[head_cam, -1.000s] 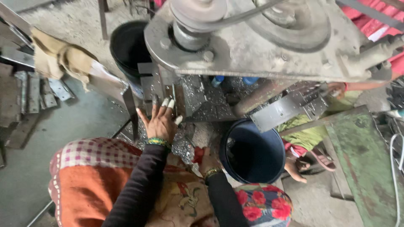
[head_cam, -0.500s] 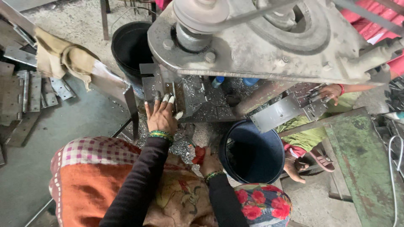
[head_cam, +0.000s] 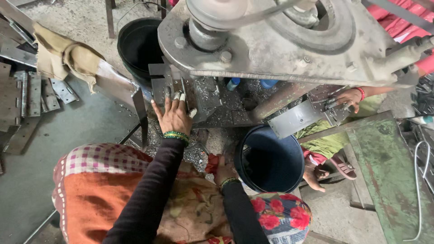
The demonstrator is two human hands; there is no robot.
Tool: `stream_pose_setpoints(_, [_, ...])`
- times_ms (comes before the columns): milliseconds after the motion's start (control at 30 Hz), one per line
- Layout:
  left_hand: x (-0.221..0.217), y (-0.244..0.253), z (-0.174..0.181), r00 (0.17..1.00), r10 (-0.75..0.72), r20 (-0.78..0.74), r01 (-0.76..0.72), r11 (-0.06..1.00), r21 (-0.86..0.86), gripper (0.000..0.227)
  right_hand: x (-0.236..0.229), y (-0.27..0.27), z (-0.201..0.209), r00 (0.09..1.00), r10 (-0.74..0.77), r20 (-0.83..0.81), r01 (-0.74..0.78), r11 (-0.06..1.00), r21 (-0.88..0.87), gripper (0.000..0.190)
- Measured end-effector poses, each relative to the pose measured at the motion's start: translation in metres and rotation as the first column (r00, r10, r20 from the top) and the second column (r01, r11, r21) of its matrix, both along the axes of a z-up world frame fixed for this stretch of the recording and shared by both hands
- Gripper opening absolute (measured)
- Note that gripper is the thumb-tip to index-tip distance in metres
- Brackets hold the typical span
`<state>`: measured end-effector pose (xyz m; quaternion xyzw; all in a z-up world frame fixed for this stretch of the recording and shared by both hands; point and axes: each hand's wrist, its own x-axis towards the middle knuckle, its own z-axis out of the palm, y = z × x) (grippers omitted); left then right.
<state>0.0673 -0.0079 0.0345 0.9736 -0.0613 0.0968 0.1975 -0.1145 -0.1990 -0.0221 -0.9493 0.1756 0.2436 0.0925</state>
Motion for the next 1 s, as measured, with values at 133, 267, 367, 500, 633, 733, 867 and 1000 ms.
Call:
stream_pose_setpoints(133, [-0.009,0.006,-0.003,0.994,-0.003,0.111,-0.002,0.999,0.045,0.054,-0.007,-0.001,-0.034,1.000,-0.019,-0.019,0.020,0.998,0.061,0.086])
stream_pose_setpoints(267, [-0.004,0.001,0.007,0.999,-0.037,-0.006,0.037,0.998,-0.041,0.058,0.016,-0.012,-0.011,0.999,0.008,0.040,-0.011,0.998,0.063,0.075])
stream_pose_setpoints(367, [-0.004,0.000,0.004,0.997,-0.036,0.062,0.040,0.997,-0.067,0.061,0.008,-0.013,0.019,0.999,0.033,0.009,-0.033,0.999,-0.023,0.067])
stream_pose_setpoints(500, [0.015,-0.006,0.007,0.998,-0.011,0.064,0.015,0.998,-0.054,0.046,0.006,-0.004,0.025,1.000,0.002,0.009,-0.002,1.000,-0.024,0.064])
stream_pose_setpoints(633, [0.022,-0.007,0.010,1.000,-0.019,-0.003,0.019,0.999,-0.039,0.037,0.005,0.002,-0.011,0.999,-0.035,-0.017,0.036,0.998,0.044,0.065])
stream_pose_setpoints(733, [0.015,0.004,0.004,1.000,-0.013,0.023,0.014,0.998,-0.062,0.040,-0.005,0.006,-0.029,0.999,-0.043,0.006,0.043,0.996,0.073,0.067])
stream_pose_setpoints(867, [0.035,-0.004,0.004,0.991,-0.017,0.129,0.029,0.995,-0.094,0.058,0.020,-0.006,0.005,0.999,-0.027,0.021,0.026,0.999,0.034,0.068])
stream_pose_setpoints(1000, [0.051,0.006,-0.008,0.997,-0.025,0.073,0.023,0.999,0.021,0.058,0.011,0.004,0.046,0.999,-0.011,-0.047,0.010,1.000,-0.018,0.070])
